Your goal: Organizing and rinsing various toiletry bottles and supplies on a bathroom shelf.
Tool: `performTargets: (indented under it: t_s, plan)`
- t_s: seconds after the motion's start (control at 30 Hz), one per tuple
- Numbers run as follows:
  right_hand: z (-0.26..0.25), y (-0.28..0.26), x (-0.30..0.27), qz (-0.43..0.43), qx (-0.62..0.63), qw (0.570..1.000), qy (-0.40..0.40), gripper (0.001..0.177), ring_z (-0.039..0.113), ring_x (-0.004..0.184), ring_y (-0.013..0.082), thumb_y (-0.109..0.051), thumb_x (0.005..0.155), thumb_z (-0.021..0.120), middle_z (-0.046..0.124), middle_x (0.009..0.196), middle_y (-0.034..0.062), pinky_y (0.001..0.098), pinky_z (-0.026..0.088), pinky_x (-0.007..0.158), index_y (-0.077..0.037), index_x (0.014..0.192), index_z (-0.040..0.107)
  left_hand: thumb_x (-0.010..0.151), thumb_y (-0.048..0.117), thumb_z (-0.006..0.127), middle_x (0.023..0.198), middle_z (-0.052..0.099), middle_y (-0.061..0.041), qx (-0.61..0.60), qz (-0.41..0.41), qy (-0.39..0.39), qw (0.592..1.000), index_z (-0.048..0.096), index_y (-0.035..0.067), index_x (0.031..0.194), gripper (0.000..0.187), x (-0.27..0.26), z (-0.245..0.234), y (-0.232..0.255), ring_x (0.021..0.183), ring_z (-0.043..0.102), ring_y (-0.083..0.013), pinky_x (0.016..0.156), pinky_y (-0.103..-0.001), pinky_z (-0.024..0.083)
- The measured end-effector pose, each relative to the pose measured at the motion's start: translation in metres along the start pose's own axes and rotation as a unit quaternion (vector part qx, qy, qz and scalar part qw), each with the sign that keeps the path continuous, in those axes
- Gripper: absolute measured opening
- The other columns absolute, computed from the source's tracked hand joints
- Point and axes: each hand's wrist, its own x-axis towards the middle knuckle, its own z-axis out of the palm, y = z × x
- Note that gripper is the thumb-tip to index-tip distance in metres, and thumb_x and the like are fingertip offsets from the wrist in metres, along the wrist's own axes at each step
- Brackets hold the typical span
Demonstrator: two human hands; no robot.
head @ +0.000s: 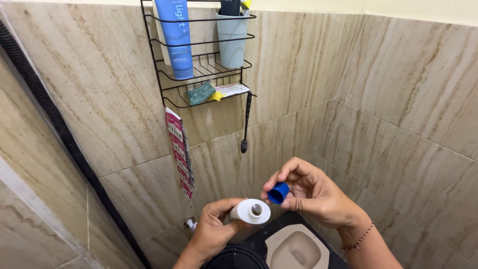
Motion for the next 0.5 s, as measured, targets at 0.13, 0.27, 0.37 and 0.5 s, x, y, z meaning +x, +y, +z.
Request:
performTargets:
  t_s: [0.13, 0.27, 0.37, 0.5]
  plan:
    - [-0.001, -0.001, -0.010, 0.006, -0.018, 1.000, 0.017, 0.036, 0.067, 0.114, 0.0294, 0.009, 0.087, 0.077, 0.068, 0.122, 0.0184, 0.0443, 0.055, 0.101, -0.002, 0.115, 0.057, 0.083, 0.000, 0.083, 0.102, 0.080, -0.004, 0.057, 0.000, 0.030, 0.998, 0.077, 0.000, 0.111, 0.029, -0.001, 0.020, 0.028, 0.097, 0.072, -0.0107, 0.090, -0.029, 0.056]
    - [0.003, -0.010, -0.034, -0.059, -0.066, 0.996, 0.001, 0.027, 0.068, 0.118, 0.0305, 0.010, 0.090, 0.075, 0.068, 0.123, 0.0214, 0.0456, 0.056, 0.102, -0.001, 0.111, 0.062, 0.084, 0.000, 0.083, 0.101, 0.081, -0.007, 0.106, 0.056, 0.007, 0.993, 0.077, 0.001, 0.111, 0.028, -0.003, 0.049, 0.076, 0.097, 0.075, -0.0124, 0.089, -0.030, 0.059]
    - [0.019, -0.021, -0.051, -0.114, -0.076, 0.990, -0.007, 0.021, 0.068, 0.123, 0.0333, 0.013, 0.095, 0.073, 0.068, 0.126, 0.0239, 0.0477, 0.057, 0.106, 0.001, 0.111, 0.067, 0.085, -0.001, 0.082, 0.105, 0.080, -0.009, 0.135, 0.116, -0.015, 0.984, 0.075, 0.000, 0.113, 0.029, -0.003, 0.060, 0.100, 0.102, 0.077, -0.0147, 0.090, -0.030, 0.059]
    - [0.022, -0.033, -0.053, -0.118, -0.154, 0.978, 0.074, 0.032, 0.067, 0.123, 0.0314, 0.015, 0.088, 0.069, 0.069, 0.125, 0.0242, 0.0456, 0.057, 0.102, 0.001, 0.117, 0.066, 0.085, 0.000, 0.081, 0.103, 0.081, -0.010, 0.168, 0.098, 0.006, 0.981, 0.073, 0.000, 0.113, 0.029, 0.000, 0.059, 0.109, 0.099, 0.077, -0.0149, 0.088, -0.030, 0.059]
